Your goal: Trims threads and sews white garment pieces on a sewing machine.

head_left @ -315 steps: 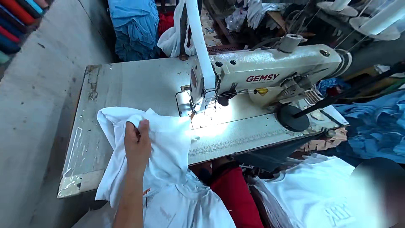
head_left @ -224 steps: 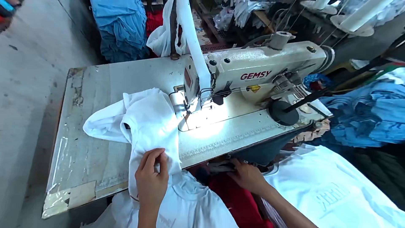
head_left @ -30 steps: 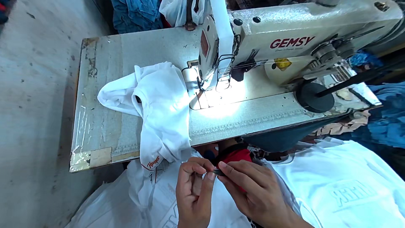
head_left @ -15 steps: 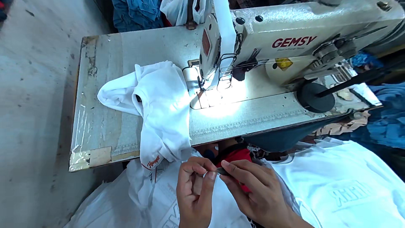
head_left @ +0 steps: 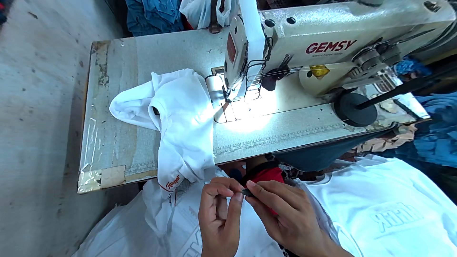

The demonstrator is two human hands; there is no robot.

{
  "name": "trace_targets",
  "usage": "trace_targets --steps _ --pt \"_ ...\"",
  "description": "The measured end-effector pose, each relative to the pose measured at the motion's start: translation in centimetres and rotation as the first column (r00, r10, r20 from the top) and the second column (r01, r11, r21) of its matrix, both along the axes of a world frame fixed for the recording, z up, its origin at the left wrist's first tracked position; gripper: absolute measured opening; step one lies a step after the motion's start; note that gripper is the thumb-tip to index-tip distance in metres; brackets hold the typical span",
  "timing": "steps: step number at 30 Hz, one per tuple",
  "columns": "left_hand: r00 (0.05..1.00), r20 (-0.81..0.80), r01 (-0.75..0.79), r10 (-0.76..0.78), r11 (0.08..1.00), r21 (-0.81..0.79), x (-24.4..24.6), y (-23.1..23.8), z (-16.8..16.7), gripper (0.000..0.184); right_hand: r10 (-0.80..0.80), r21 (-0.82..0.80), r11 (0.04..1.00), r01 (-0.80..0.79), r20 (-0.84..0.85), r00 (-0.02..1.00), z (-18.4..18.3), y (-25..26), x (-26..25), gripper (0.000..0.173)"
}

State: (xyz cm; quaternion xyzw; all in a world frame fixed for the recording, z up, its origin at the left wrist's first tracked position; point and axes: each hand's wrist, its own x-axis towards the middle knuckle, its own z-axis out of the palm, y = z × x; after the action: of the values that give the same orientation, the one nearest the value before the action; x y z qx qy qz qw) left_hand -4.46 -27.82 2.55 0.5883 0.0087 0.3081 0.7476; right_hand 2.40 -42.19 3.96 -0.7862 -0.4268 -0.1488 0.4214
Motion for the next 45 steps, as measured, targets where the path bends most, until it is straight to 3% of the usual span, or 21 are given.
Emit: trace_targets --steps 30,36,40,43,45 --pt "0.999 -0.011 0.042 -0.043 0.999 -0.035 0.0 0.2 -0.3 0.017 0.037 0.03 0.999 -0.036 -0.033 0.999 -0.2 -0.2 0.7 0.018" --pt "0.983 -0.12 -0.127 0.136 0.989 0.082 -0.2 2.6 -0.9 0.015 -0.072 0.032 0.996 0.079 -0.187 0.98 -2.0 -2.4 1.7 0.036" --pt "0.914 -0.204 -0.228 0.352 0.858 0.461 1.8 4.8 -0.5 0.015 -0.117 -0.011 0.993 0.118 -0.251 0.961 -4.1 -4.0 1.5 0.03" --pt "0.786 -0.267 -0.152 0.558 0.593 0.791 4.6 5.9 -1.5 0.039 -0.126 -0.047 0.992 0.118 -0.241 0.962 -4.8 -4.5 1.1 0.026" --pt "0.723 -0.263 -0.092 0.639 0.465 0.88 6.0 6.3 -2.5 0.038 -0.115 -0.023 0.993 0.113 -0.232 0.966 -4.9 -4.6 1.2 0.024"
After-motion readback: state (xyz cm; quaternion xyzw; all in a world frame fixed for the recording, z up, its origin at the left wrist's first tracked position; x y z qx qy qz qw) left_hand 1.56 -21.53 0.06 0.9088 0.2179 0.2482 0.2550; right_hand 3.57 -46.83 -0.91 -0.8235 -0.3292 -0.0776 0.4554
